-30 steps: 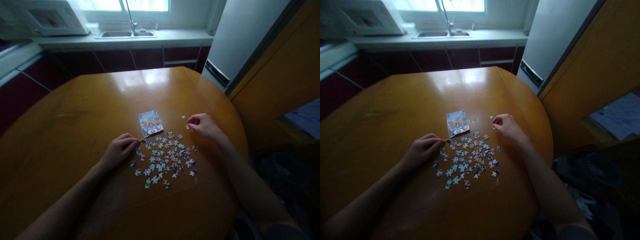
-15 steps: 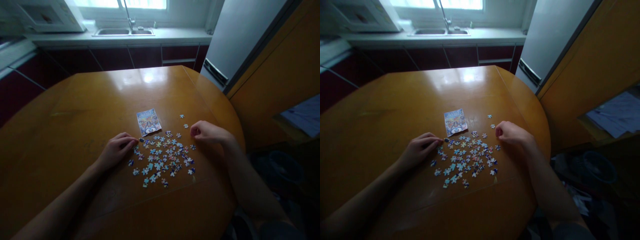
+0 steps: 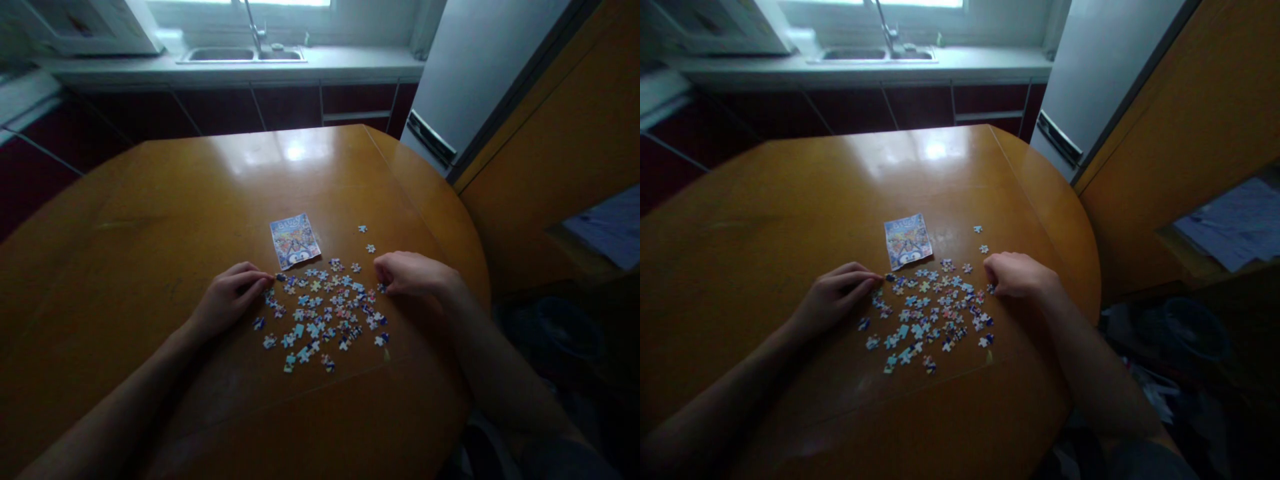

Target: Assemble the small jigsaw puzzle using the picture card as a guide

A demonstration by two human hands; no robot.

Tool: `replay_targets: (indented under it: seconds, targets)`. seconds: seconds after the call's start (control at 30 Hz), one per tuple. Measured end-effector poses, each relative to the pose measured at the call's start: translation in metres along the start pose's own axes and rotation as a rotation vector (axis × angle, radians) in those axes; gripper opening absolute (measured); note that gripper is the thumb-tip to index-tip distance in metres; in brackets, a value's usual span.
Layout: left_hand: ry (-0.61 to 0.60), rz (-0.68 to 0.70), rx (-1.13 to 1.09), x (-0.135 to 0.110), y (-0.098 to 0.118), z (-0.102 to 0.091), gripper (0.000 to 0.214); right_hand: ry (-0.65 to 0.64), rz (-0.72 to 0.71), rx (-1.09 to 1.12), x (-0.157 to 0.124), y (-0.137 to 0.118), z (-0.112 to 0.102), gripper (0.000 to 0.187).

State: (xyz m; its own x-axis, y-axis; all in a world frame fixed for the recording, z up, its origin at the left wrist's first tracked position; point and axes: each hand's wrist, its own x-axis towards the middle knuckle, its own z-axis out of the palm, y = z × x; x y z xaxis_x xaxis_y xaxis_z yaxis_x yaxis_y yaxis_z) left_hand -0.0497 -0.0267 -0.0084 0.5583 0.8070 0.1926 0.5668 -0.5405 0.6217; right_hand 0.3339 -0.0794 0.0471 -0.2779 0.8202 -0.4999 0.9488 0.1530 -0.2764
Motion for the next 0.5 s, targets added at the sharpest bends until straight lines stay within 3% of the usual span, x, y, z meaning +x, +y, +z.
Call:
replay_targets:
  seconds: [0.27,0.5]
  targets:
    - [-0.001,0.008,-0.004,0.000,-0.002,0.001,0.022,0.090,-0.054,0.116,0.011,0.004,0.000,0.012]
    - [0.001,0.015,0.006,0.000,0.000,0.001,0.024,-0.006,0.003,0.017,-0.008,-0.010,-0.002,0.014]
